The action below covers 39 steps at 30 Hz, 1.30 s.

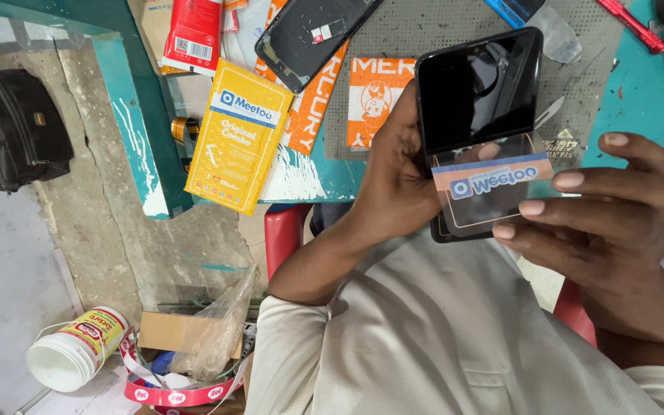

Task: The person works at a repair bench on a Samsung smartphone, peeling the broken display off the frame and handling the flex cable of the old screen. They align a new replacement display onto the phone body, press it into place, then power the phone on and tap and swipe the screen to test it.

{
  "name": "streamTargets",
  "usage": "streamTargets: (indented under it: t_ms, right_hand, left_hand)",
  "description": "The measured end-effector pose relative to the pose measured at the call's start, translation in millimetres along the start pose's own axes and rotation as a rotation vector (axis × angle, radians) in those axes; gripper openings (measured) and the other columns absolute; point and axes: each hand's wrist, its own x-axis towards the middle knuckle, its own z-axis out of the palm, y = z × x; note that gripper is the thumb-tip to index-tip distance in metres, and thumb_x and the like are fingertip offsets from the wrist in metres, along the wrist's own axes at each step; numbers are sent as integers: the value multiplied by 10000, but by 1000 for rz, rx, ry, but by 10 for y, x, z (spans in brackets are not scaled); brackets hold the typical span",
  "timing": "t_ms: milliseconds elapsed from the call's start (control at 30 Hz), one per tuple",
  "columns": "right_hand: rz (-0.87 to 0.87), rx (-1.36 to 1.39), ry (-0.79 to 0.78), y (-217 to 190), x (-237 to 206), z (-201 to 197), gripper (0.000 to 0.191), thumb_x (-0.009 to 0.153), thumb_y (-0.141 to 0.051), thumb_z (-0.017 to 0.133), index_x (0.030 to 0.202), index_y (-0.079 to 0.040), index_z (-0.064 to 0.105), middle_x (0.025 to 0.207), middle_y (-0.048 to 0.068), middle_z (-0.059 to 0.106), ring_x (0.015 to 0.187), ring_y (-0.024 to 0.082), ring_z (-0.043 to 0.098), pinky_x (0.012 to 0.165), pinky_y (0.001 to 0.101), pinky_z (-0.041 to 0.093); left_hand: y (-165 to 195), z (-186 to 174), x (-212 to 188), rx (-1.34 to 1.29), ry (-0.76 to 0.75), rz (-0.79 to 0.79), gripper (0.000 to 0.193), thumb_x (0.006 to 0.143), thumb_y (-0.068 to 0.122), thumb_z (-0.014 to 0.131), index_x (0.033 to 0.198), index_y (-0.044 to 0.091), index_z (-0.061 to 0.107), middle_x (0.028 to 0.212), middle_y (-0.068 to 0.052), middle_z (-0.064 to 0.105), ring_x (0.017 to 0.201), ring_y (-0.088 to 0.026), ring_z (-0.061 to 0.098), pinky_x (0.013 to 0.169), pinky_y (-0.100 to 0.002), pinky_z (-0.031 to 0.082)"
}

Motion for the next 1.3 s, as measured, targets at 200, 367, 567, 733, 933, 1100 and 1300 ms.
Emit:
streamTargets:
  t_ms: [200,367,567,733,933,1100,1300]
  right_hand:
    - [533,559,217,-61,205,204,501,884,-68,783,1301,-3,514,1215,65,590,1160,165,614,979,336,546]
    - [786,851,146,12,212,294,414,897,81,723,1273,84,551,1222,111,616,1148,160,676,984,276,606]
    - [683,612,15,67,132,366,378,943,107,790,1290,78,642,1185,148,651,951,125,692,756,216,603]
    - [658,551,3,120,109,478,366,898,95,817,1230,78,665,1138,161,685,914,124,694,701,202,583]
    - [811,1013,160,244,6,575,231,1031,71,657,1261,87,665,1183,164,687,1082,153,688,995,249,558]
    - [957,1292,306,345,-75,692,100,1033,89,624,1096,118,696,1083,194,713,1015,207,703,940,278,546]
    - [990,1375,328,392,-92,706,96,1027,116,628,1056,93,717,1062,191,723,1023,234,718,960,309,565]
  left_hand:
    - [60,26,1,-49,54,-87,545,1087,-79,702,1524,12,389,1325,-63,659,1228,-89,641,1095,-254,544]
    - [66,47,43,-70,141,-53,418,1118,-9,684,1468,9,456,1282,-53,687,1195,-84,651,1084,-245,538]
    - [-59,-50,291,-406,359,-150,249,1136,253,619,1190,15,667,1084,-74,737,996,-119,691,922,-287,573]
    - [-122,-86,380,-567,388,-187,263,1121,321,636,1065,67,680,990,-31,726,862,-106,693,789,-290,583]
    - [-122,-99,431,-588,363,-220,272,1109,313,653,1005,63,675,937,-19,725,864,-98,693,797,-278,580]
    - [-120,-70,460,-545,353,-201,264,1110,305,669,1016,58,680,915,-16,719,858,-90,679,784,-266,566]
    - [-116,-54,468,-492,386,-202,250,1089,293,675,991,62,673,956,-16,718,855,-92,675,783,-270,568]
